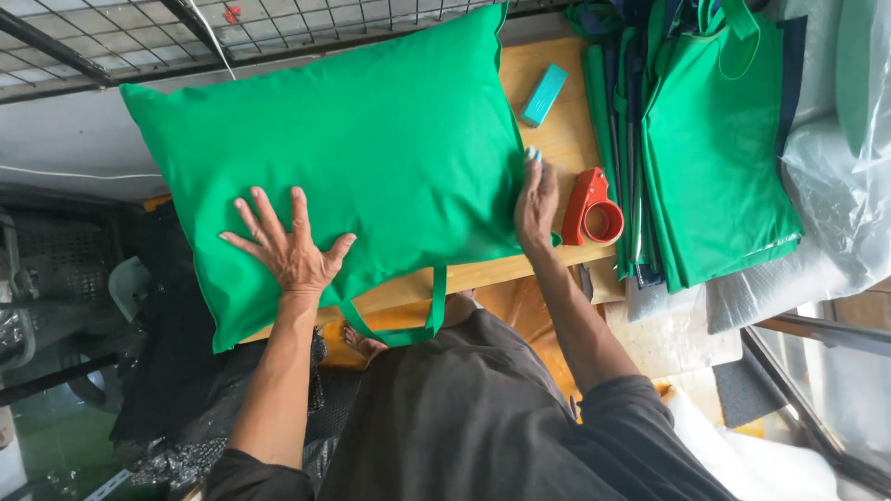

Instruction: Inserting a pillow into a green protective bag and smoothing it with a lint roller.

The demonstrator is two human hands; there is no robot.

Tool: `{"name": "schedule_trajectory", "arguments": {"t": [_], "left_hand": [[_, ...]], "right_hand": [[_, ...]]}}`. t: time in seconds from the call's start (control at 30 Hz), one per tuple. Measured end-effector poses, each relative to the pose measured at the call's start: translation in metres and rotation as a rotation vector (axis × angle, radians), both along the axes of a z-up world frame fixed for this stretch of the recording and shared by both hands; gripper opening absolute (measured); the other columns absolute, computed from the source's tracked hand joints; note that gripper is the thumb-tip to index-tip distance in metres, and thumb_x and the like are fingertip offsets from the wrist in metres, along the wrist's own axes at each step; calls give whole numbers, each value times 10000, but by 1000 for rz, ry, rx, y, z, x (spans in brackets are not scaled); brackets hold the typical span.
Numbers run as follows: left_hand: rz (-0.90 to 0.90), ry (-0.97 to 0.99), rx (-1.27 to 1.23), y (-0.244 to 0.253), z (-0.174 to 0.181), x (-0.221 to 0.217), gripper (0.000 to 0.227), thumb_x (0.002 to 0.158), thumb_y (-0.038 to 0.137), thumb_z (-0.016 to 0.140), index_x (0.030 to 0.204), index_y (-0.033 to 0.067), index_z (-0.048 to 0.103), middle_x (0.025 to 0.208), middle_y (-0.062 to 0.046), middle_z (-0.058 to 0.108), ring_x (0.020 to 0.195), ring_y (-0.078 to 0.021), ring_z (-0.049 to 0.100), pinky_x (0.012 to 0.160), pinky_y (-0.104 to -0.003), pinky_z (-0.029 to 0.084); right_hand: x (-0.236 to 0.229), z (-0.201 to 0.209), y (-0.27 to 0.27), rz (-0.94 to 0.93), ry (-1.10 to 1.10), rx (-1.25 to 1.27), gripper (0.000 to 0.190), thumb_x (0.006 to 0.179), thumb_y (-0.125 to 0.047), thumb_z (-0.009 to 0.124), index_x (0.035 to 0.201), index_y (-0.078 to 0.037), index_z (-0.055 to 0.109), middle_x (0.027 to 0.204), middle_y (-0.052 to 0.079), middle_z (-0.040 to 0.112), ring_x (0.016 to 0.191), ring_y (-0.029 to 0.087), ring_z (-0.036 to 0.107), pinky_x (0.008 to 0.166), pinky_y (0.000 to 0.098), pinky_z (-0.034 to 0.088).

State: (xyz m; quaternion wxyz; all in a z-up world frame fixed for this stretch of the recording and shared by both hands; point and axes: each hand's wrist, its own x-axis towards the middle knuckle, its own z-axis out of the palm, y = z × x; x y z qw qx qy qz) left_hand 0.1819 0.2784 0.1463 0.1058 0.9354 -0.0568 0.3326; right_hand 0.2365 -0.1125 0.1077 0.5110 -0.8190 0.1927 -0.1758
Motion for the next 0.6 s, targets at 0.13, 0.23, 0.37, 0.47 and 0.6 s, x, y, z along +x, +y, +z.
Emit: {"name": "schedule_trajectory", "arguments": {"t": [0.13,0.23,0.37,0.47,0.6], "left_hand": [[16,1,6,-2,0,-1,1040,918,940,270,1600,174,445,1606,-349,275,1445,-634,171,1003,-830,-5],[15,11,27,0,2,0,1036,925,932,278,1594,161,458,1608,-342,275,1447,-627,180,1005,-827,11],[14,52,17,-2,5,-5,1026,923,922,292,1599,164,432,1616,-332,257,1456,-623,169,1012,-825,4],[14,74,-9,-6,12,-6,1006,929,900,341,1582,145,455,1618,-321,266,1462,-615,176,1017,-826,-2],[-6,112,-72,-12,37,-10,929,906,810,523,1508,104,546,1587,-297,342,1461,-595,235,995,-839,-32]], "right_hand": [[40,-4,-61,-6,62,-200,409,1068,-189,483,1461,-75,462,1213,294,578,1090,494,652,918,599,527],[71,-17,-87,59,223,-473,632,937,-52,566,1534,-160,390,1220,218,504,1042,480,679,873,599,574],[82,-27,-108,220,411,-779,587,955,19,442,1535,-56,413,1197,234,502,1029,500,671,865,579,563],[107,-40,-112,179,572,-1044,435,1003,-152,405,1426,-69,468,1096,140,496,986,390,599,792,503,497],[126,-2,-69,251,429,-1035,380,1019,-124,475,1380,-92,587,1183,148,516,1026,377,618,846,457,509]]}}
